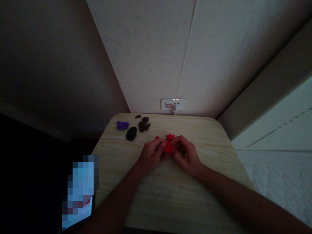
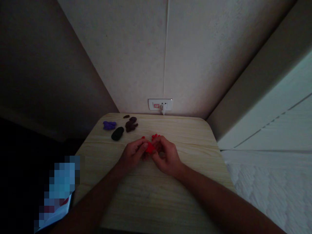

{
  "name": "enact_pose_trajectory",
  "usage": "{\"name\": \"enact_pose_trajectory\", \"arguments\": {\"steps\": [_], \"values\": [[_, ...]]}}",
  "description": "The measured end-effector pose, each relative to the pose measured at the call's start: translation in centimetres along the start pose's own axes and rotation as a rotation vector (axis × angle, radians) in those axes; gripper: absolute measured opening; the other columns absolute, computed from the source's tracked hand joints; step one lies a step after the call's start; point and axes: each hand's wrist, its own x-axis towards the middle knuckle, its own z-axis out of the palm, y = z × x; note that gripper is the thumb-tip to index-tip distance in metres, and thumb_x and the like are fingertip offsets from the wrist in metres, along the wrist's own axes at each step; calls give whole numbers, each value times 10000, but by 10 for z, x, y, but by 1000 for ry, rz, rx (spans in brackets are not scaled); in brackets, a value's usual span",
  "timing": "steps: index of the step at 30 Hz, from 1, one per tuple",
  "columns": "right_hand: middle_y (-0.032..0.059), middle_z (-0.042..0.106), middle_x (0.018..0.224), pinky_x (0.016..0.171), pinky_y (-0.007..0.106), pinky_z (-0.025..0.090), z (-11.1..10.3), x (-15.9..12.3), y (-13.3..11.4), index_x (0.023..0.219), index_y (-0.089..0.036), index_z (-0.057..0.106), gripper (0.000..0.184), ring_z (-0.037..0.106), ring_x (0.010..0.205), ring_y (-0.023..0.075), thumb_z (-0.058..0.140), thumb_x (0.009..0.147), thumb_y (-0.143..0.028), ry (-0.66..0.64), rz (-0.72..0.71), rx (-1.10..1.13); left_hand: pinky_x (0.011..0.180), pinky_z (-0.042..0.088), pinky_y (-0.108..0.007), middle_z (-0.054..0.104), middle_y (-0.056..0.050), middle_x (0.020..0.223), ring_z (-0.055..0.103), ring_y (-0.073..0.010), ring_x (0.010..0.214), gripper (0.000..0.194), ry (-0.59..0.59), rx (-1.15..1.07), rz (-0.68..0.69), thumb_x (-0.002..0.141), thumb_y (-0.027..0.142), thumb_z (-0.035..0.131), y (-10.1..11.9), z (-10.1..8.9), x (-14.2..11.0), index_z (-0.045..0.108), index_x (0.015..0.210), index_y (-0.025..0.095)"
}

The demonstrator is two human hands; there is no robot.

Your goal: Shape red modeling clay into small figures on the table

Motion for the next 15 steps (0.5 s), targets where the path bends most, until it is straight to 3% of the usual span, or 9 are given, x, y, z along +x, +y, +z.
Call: {"name": "enact_pose_trajectory", "arguments": {"steps": [9,15], "values": [[11,638,767,600,295,524,-1,-2,4,975,-247,486,133,624,637,162,572,940,-342,33,8,8,418,430,-256,611,14,562,554,-143,426,329,-53,-195,-59,952,523,530,2,3,1,560,868,206],[-8,644,716,500,248,471,-2,2,1,1050,-233,531,296,590,571,143,711,846,-351,83,39,-135,463,464,-259,624,19,587,589,-150,475,278,-1,-78,-23,975,471,523,-1,4,-3,603,1013,207]]}}
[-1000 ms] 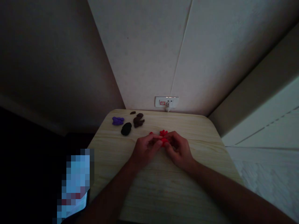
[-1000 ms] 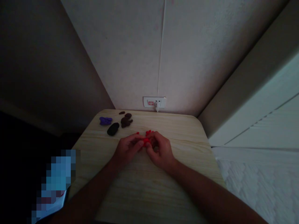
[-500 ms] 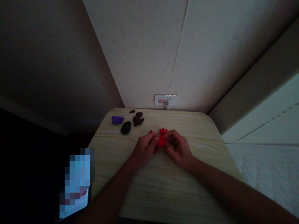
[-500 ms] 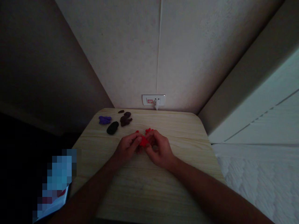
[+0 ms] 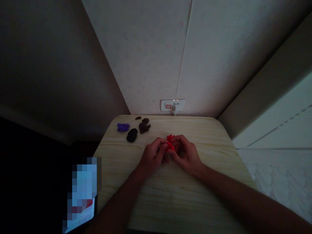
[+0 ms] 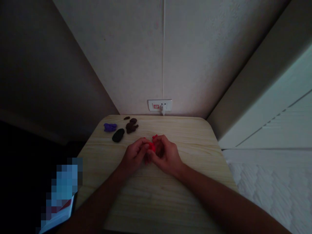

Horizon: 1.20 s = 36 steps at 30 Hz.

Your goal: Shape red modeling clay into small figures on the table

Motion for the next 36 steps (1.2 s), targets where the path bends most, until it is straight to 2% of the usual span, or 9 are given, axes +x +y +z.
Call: {"name": "enact_pose_trajectory", "arguments": {"steps": [2,4,9,16,22,27,30,33,36], "values": [[-17,647,685,488,239,471,2,0,0,1034,-230,543,320,590,548,137,748,809,-331,20,10,-33,476,470,-256,628,15,606,592,-148,491,265,15,25,13,978,457,525,1,0,-1,607,1003,206],[-15,658,678,497,236,487,3,0,1,989,-230,557,267,601,545,133,737,806,-305,33,1,-58,472,463,-251,625,16,607,583,-143,484,260,20,44,17,982,451,518,2,0,-1,599,994,204],[-5,687,707,535,232,523,4,-2,2,937,-224,566,185,638,581,133,687,797,-210,-7,-21,-51,480,444,-247,600,23,587,556,-136,471,307,-4,56,14,1002,478,459,2,-1,0,569,956,194],[7,715,804,616,251,557,3,-4,-1,973,-228,518,185,697,664,142,596,838,-127,-102,-76,141,523,383,-246,583,3,585,492,-127,520,399,-105,-57,4,974,535,489,3,-2,2,568,832,170],[-21,706,687,586,238,514,-1,-4,-6,953,-226,483,172,697,637,144,519,847,-95,-152,-84,182,561,375,-255,577,-6,583,483,-132,556,409,-200,-137,-40,961,529,515,7,-4,4,577,798,158],[-24,670,665,502,210,444,-5,-3,-6,918,-202,565,80,597,536,110,571,856,-153,-61,-130,36,598,419,-245,647,-25,727,537,-131,628,370,-177,-188,-16,892,514,650,3,0,0,616,923,147],[-25,633,668,480,199,415,-5,-4,-3,934,-191,606,59,534,516,95,610,875,-194,-48,-144,0,651,453,-250,685,-57,829,594,-143,708,360,-117,-184,-16,819,469,757,1,1,1,641,904,138],[-11,628,710,512,204,423,-4,-5,-2,957,-193,610,54,541,568,103,600,906,-207,-40,-133,22,661,449,-249,671,-45,774,591,-140,698,329,-64,-181,-26,800,439,782,2,-1,4,675,848,131],[-11,602,704,506,210,400,-4,-5,-2,974,-198,600,53,510,567,107,596,929,-226,-35,-114,39,617,416,-238,632,-24,708,546,-123,643,325,-65,-184,-40,809,440,771,3,-4,6,699,834,123]]}}
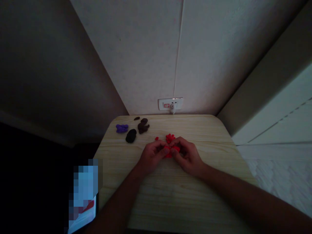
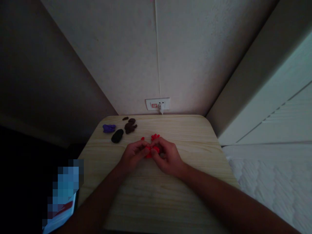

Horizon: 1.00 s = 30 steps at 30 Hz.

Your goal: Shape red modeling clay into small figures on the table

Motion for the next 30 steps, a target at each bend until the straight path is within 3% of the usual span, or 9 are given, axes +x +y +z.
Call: {"name": "enact_pose_trajectory", "arguments": {"steps": [7,12,17,22,27,30], "values": [[5,619,715,492,234,406,1,-2,2,1005,-219,549,115,505,544,121,536,1004,-333,-45,90,196,669,413,-251,615,-23,692,543,-120,659,278,-57,-124,34,898,388,689,-9,-5,1,693,807,126],[10,638,756,485,236,407,0,-1,3,1041,-221,543,137,506,543,117,559,1000,-351,-41,124,258,666,445,-245,647,-19,715,583,-116,659,190,-20,-251,49,876,328,728,-9,-2,2,702,854,141],[17,646,802,471,217,392,2,-1,5,1061,-218,551,201,545,578,113,628,961,-374,70,118,163,636,498,-253,690,-24,709,625,-127,636,224,32,-297,28,807,345,801,-5,-1,0,718,875,148],[-72,536,608,433,193,349,3,-1,7,1050,-230,528,251,473,474,89,704,911,-341,210,52,61,626,522,-260,714,-18,677,656,-135,592,300,82,-281,-22,703,345,882,-2,-2,-1,705,840,145],[4,664,718,480,223,472,-1,-4,2,1035,-212,587,184,569,524,109,684,926,-324,249,-33,-111,688,551,-286,741,-31,718,696,-159,654,296,106,-258,-30,668,292,901,-3,-5,-1,720,851,145],[35,718,795,461,219,481,-3,-4,-1,1060,-206,638,159,585,515,105,670,937,-301,225,-58,-159,707,543,-275,749,-34,748,695,-154,682,271,117,-247,-19,667,266,898,-4,-6,-1,726,841,150]]}}
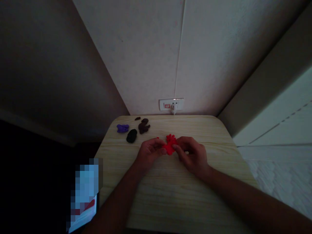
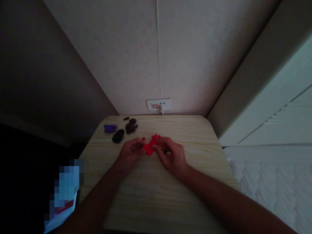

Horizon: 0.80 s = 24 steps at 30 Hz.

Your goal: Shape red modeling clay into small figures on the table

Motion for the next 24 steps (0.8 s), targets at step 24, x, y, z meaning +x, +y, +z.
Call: {"name": "enact_pose_trajectory", "arguments": {"steps": [24], "values": [[56,697,832,581,270,526,-6,7,-7,1122,-192,660,192,610,604,142,584,946,-205,-226,-262,-188,598,516,-201,603,46,734,594,-85,637,434,-5,55,134,618,222,922,4,8,-4,664,966,193]]}}
